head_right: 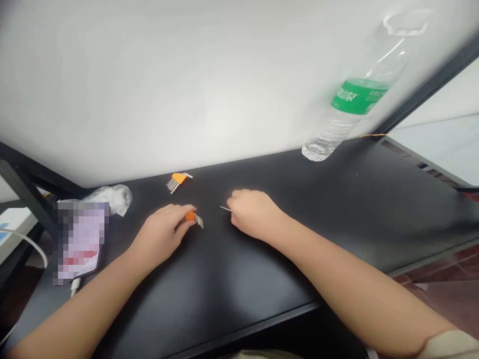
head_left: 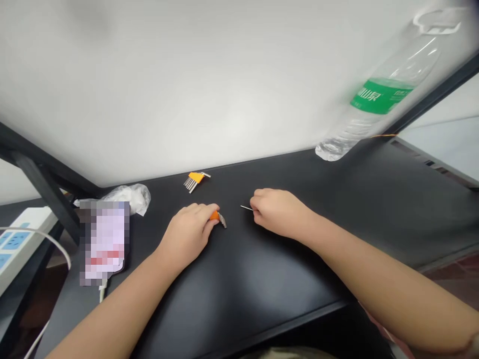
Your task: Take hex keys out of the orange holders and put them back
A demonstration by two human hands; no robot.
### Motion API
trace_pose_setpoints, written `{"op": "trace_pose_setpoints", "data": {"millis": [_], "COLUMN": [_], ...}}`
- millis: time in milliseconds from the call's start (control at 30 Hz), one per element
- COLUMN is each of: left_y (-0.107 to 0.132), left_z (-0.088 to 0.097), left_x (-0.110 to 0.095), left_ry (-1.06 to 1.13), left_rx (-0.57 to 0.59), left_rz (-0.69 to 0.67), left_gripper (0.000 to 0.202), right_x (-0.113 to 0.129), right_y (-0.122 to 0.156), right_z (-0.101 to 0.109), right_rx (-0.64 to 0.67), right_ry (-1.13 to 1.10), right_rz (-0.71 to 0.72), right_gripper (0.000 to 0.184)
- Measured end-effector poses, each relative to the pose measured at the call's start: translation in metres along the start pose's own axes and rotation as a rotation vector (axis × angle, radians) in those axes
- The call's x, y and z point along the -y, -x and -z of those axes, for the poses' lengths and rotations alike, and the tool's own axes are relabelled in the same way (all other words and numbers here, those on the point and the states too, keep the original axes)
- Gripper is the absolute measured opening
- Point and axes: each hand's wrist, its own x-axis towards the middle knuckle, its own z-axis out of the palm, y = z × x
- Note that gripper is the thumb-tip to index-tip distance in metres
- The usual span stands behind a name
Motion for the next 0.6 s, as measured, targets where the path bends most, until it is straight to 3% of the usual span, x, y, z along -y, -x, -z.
{"op": "trace_pose_setpoints", "data": {"millis": [267,467,600], "left_y": [0.000,0.000,-0.003], "left_z": [-0.002,-0.001,0.000], "left_x": [0.004,0.001,0.002], "left_ry": [0.161,0.623,0.807], "left_rx": [0.044,0.006,-0.012], "left_rz": [0.002,0.187,0.256], "left_gripper": [0.041,0.037,0.032], "right_x": [-0.002,-0.004,-0.004], "right_y": [0.003,0.005,0.005], "right_z": [0.001,0.006,0.011], "right_rx": [-0.035,-0.050,-0.091], "right_ry": [-0.063,-0.087,-0.200], "right_rz": [0.003,0.003,0.001], "right_gripper": [0.012,0.010,0.009]}}
